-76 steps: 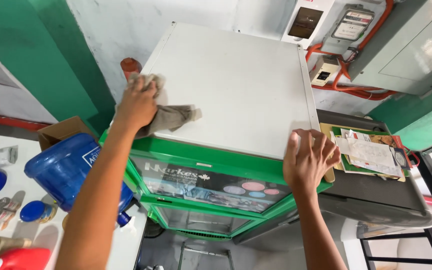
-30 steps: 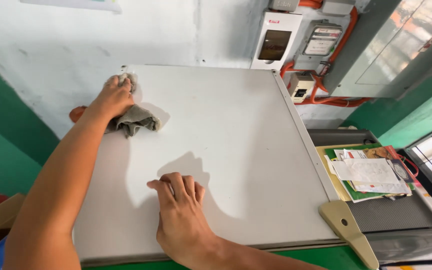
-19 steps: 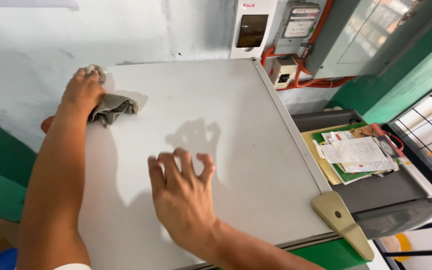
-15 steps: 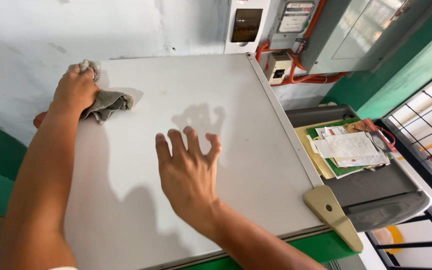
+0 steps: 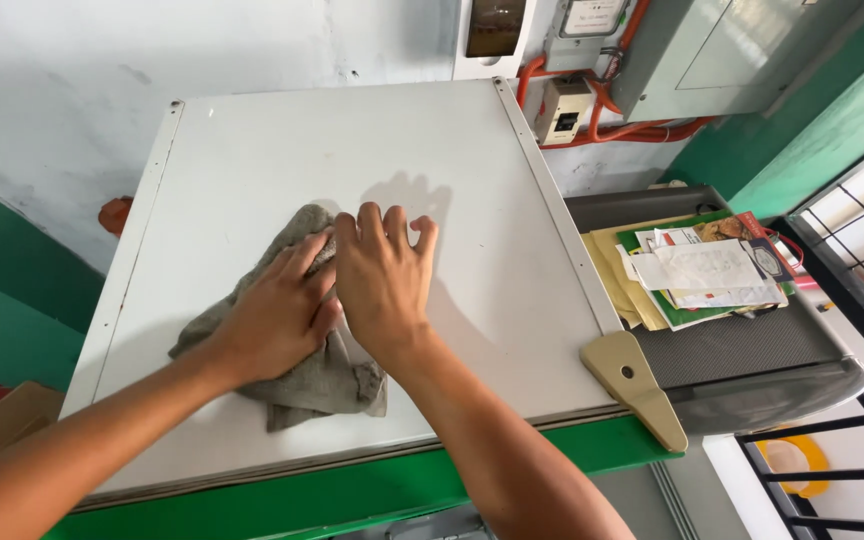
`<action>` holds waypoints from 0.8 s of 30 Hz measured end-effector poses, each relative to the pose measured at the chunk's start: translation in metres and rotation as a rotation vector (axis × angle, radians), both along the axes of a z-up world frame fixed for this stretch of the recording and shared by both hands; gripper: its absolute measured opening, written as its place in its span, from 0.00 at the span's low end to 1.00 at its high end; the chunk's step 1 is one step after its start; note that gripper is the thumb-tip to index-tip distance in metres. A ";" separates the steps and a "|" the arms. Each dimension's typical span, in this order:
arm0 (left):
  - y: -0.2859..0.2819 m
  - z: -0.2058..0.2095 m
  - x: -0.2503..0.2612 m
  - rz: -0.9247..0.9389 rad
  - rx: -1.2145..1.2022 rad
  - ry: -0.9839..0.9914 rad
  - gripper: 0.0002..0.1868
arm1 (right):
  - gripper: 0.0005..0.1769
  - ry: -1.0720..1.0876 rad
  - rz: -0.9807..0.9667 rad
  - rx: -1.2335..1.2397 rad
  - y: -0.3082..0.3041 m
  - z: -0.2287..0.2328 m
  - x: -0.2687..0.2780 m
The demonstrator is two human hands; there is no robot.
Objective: Wiping down the top of a beverage cooler and emptying food items from the shelves.
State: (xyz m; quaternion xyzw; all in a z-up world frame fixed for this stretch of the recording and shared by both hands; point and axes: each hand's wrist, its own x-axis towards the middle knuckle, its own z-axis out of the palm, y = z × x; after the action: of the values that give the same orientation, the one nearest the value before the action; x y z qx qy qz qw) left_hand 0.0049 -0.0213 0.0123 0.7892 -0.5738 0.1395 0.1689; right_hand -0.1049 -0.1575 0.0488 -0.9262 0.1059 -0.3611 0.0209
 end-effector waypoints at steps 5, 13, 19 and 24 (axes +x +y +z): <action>-0.014 -0.012 0.072 0.015 0.036 0.031 0.28 | 0.13 -0.031 0.030 -0.006 -0.004 -0.015 0.006; -0.077 -0.054 0.217 0.239 0.080 -0.223 0.23 | 0.05 -0.016 -0.012 -0.005 -0.003 -0.014 0.007; -0.097 -0.043 0.176 0.396 -0.176 -0.198 0.23 | 0.11 0.054 -0.066 0.081 -0.010 -0.003 0.007; -0.089 -0.081 0.143 -0.005 -0.247 -0.109 0.18 | 0.28 -0.184 0.167 0.141 -0.020 -0.031 0.020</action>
State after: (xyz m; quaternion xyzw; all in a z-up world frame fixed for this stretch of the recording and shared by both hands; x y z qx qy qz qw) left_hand 0.1477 -0.1106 -0.0689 0.7522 -0.5624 0.2515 0.2337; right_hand -0.0848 -0.1772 0.0181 -0.8910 0.0512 -0.4332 0.1258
